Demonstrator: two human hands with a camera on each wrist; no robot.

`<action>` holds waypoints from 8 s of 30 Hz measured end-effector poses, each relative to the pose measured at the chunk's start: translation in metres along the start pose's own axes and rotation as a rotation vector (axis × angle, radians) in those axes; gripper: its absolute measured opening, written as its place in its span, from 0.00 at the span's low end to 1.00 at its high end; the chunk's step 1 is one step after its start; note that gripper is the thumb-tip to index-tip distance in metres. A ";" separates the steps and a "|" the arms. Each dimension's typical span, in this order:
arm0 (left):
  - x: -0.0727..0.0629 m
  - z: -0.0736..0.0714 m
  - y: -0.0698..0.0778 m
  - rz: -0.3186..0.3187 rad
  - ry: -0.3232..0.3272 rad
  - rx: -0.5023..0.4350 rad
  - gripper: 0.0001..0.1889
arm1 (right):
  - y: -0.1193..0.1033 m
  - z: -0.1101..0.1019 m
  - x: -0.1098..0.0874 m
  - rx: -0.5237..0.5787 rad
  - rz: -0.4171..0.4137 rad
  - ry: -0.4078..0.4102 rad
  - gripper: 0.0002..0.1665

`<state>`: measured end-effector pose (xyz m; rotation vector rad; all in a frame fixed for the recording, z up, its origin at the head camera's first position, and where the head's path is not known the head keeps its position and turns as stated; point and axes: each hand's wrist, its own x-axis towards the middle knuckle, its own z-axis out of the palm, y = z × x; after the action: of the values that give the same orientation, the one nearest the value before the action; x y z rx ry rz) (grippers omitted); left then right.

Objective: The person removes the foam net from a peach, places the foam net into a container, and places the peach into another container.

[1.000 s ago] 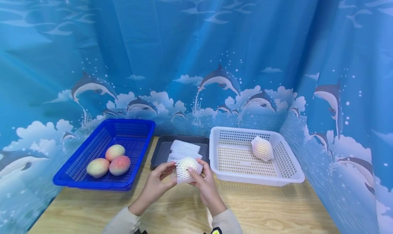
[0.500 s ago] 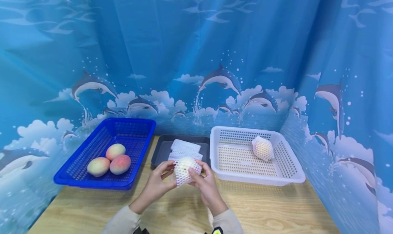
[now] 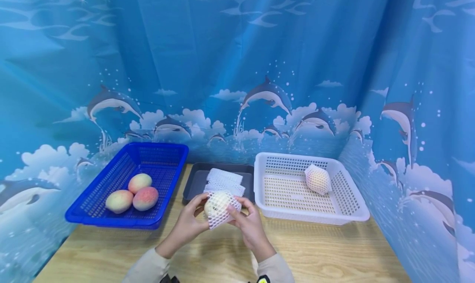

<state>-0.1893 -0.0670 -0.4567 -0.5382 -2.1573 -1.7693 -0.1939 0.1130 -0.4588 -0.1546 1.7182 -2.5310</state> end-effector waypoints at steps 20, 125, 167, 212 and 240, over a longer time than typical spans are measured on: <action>-0.001 -0.012 0.000 0.019 0.003 0.017 0.39 | -0.016 -0.011 -0.007 -0.406 -0.101 -0.087 0.31; -0.015 -0.060 0.001 -0.179 -0.126 -0.102 0.36 | -0.018 -0.027 0.006 -0.495 -0.213 0.143 0.14; -0.026 -0.080 -0.005 -0.177 -0.071 -0.057 0.36 | -0.025 0.018 0.101 -0.358 -0.055 0.349 0.19; -0.009 -0.093 0.007 -0.202 0.024 0.030 0.34 | 0.052 -0.010 0.130 -0.946 0.020 0.540 0.23; 0.041 -0.157 0.020 -0.278 -0.049 0.332 0.38 | 0.051 -0.009 0.127 -0.914 0.003 0.498 0.28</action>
<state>-0.2173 -0.2135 -0.3895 -0.2093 -2.5927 -1.4816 -0.3204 0.0871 -0.5045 0.4637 2.9176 -1.6475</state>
